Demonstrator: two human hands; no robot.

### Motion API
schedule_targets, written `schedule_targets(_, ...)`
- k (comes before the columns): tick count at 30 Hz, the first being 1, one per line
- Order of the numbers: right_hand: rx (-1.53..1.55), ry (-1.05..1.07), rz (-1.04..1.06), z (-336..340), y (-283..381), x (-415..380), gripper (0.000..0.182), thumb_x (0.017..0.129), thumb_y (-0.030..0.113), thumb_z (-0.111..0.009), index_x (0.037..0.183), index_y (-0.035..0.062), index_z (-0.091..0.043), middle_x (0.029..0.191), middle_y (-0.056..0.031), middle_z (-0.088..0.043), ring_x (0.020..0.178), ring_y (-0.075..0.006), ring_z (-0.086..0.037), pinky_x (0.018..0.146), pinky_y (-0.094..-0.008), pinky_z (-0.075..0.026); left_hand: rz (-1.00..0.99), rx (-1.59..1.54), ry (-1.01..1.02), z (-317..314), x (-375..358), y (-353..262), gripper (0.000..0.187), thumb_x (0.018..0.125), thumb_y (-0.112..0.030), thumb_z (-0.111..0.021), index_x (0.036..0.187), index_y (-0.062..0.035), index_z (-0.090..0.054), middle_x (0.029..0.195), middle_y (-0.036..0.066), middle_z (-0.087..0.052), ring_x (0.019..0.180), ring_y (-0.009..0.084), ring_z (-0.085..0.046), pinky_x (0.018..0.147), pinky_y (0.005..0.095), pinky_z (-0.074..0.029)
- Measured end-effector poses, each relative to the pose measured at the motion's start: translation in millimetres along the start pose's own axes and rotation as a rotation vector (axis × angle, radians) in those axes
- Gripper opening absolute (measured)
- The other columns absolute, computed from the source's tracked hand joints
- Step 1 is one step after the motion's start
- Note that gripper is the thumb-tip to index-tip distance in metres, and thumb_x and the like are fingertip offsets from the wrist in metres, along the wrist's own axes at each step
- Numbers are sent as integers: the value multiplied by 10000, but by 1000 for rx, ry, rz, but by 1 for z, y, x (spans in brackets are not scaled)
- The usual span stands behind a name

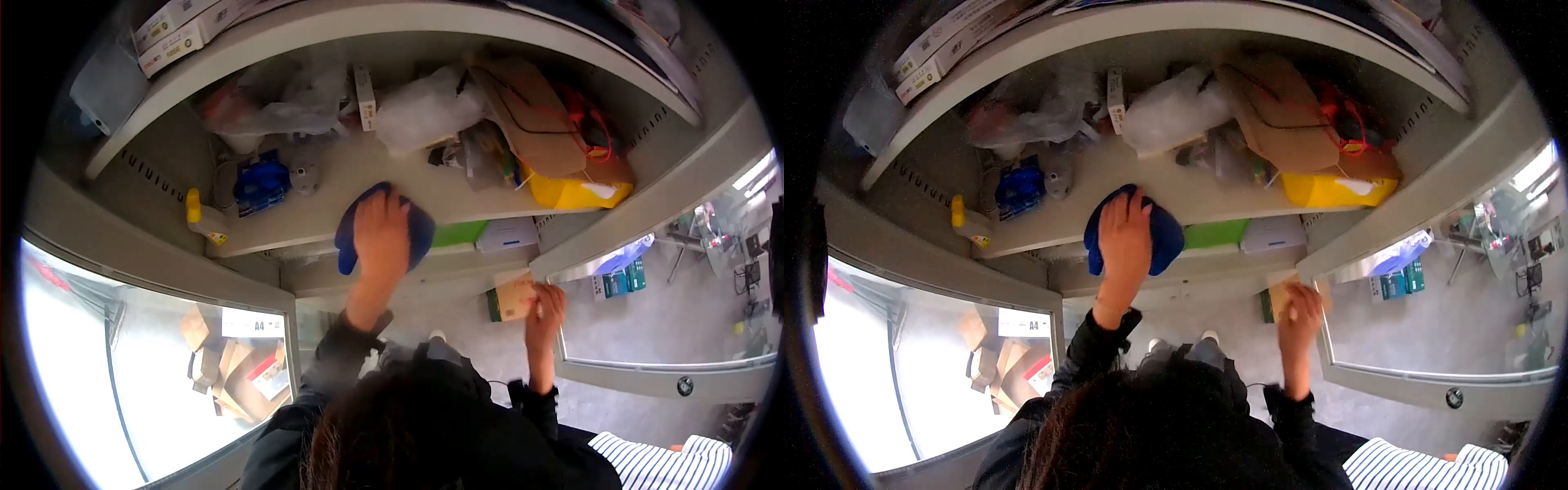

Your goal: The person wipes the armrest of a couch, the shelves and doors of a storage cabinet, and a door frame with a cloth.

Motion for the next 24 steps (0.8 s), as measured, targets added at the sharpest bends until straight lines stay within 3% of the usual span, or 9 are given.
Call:
schedule_targets(4, 269, 93, 146, -60, 65, 58, 374, 820, 24, -542, 1194, 28, -545, 1214, -175, -551, 1137, -360, -507, 969, -447, -396, -47, -90, 71, -31, 22, -49, 285, 875, -129, -546, 1134, -15, -577, 1051, 168, -576, 959, 347, -563, 838, 400, -467)
schedule_targets(6, 344, 92, 184, -74, 106, 86, 430, 822, 37, -533, 1249, -8, -495, 1270, -194, -511, 1187, -367, -477, 999, -466, -363, -135, -185, 20, -37, 28, -66, 252, 818, -132, -579, 1050, -37, -602, 962, 116, -576, 910, 298, -571, 782, 382, -480)
schedule_targets(9, 224, 18, 275, -90, 127, 98, 451, 820, 52, -534, 1255, -53, -479, 1296, -211, -490, 1220, -360, -457, 1032, -472, -330, -19, -136, 134, -26, 34, -43, 255, 809, -94, -560, 1054, -44, -609, 1021, 131, -586, 942, 301, -568, 795, 377, -480)
schedule_targets(11, 31, 48, 358, -103, 143, 102, 439, 822, 63, -534, 1235, -78, -487, 1273, -224, -505, 1227, -348, -453, 1047, -476, -320, 13, -19, 106, -20, 15, -14, 396, 796, -51, -526, 1190, -23, -550, 1139, 175, -579, 1038, 323, -547, 872, 395, -463)
schedule_targets(14, 271, 131, 478, -138, 182, 102, 472, 775, 84, -558, 1213, -84, -509, 1260, -218, -523, 1218, -350, -466, 1063, -468, -321, 41, 157, 30, 9, -9, 36, 492, 788, -23, -503, 1278, 16, -476, 1159, 207, -578, 1080, 342, -537, 954, 428, -422)
schedule_targets(16, 405, 160, 612, -163, 223, 96, 463, 768, 108, -554, 1186, -90, -532, 1253, -210, -538, 1209, -337, -481, 1067, -447, -322, 164, 178, -28, 45, -21, 70, 439, 819, -38, -484, 1247, 55, -489, 1140, 224, -583, 1031, 368, -548, 986, 447, -390)
schedule_targets(17, 398, 150, 638, -173, 243, 91, 461, 764, 124, -555, 1173, -89, -543, 1250, -206, -544, 1209, -325, -485, 1065, -433, -328, 272, 163, -39, 52, -29, 92, 395, 855, -51, -462, 1235, 50, -503, 1152, 220, -577, 1036, 378, -544, 986, 452, -387)
schedule_targets(21, 317, 154, 750, -192, 279, 90, 458, 762, 161, -556, 1147, -85, -564, 1250, -192, -554, 1202, -291, -499, 1053, -398, -346, 336, 317, -28, 63, -37, 109, 366, 891, -82, -451, 1238, 13, -517, 1170, 210, -573, 1016, 380, -556, 931, 448, -428)
schedule_targets(24, 409, 149, 681, -168, 241, 99, 379, 777, 146, -557, 1098, -52, -591, 1195, -175, -583, 1166, -294, -521, 1009, -391, -383, 273, 191, 91, 49, -22, 90, 365, 897, -110, -467, 1242, -5, -522, 1173, 201, -574, 1009, 378, -563, 891, 446, -449)
Point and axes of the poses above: each hand's wrist, its own x-axis towards the middle knuckle, its own z-axis out of the back of the hand, y = z × x, the point moved 6 cm from there along x, towards the middle knuckle
